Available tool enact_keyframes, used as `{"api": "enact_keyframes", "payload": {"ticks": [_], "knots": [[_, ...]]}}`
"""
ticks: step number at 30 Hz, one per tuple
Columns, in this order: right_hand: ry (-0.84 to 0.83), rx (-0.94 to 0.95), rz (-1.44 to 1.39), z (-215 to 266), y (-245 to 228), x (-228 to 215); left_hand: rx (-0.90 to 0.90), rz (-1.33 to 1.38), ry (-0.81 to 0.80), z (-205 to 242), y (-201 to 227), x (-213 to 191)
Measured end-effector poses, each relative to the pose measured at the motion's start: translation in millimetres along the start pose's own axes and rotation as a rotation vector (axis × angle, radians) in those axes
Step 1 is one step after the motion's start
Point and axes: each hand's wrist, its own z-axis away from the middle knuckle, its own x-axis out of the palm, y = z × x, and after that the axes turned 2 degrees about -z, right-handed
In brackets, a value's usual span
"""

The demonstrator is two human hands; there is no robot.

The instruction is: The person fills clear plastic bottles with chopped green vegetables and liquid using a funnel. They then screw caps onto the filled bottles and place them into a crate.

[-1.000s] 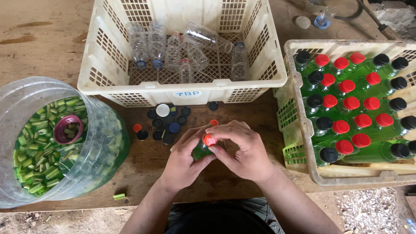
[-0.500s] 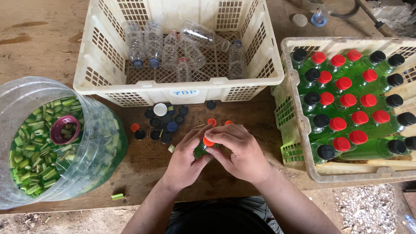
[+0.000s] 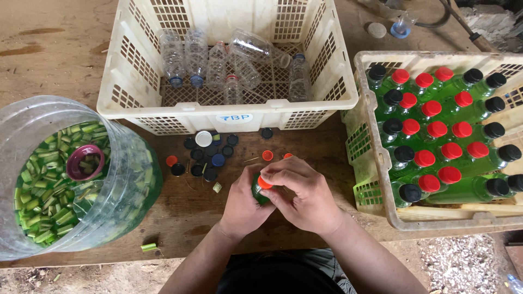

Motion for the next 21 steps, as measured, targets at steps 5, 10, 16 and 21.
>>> {"api": "enact_keyframes", "payload": {"ticks": [5,10,16,21], "knots": [[-0.069,-0.012,0.07,0.3,-2.4,-3.8,0.001,0.018,-0.067,5.3,-6.3,-6.5],[-0.151,0.024,0.04,-2.7,-9.9,-12.7,-0.017,0.071,-0.135,6.5,-3.4,-12.6],[-0.233,0.083,0.078,-5.2,-20.3,-19.3,0.078,0.115,-0.15,5.0,1.6,-16.6],[-0.266,0.029,0.15,-6.5,-19.2,-20.8,0.004,0.111,-0.241,8.0,-0.1,-17.7]]}}
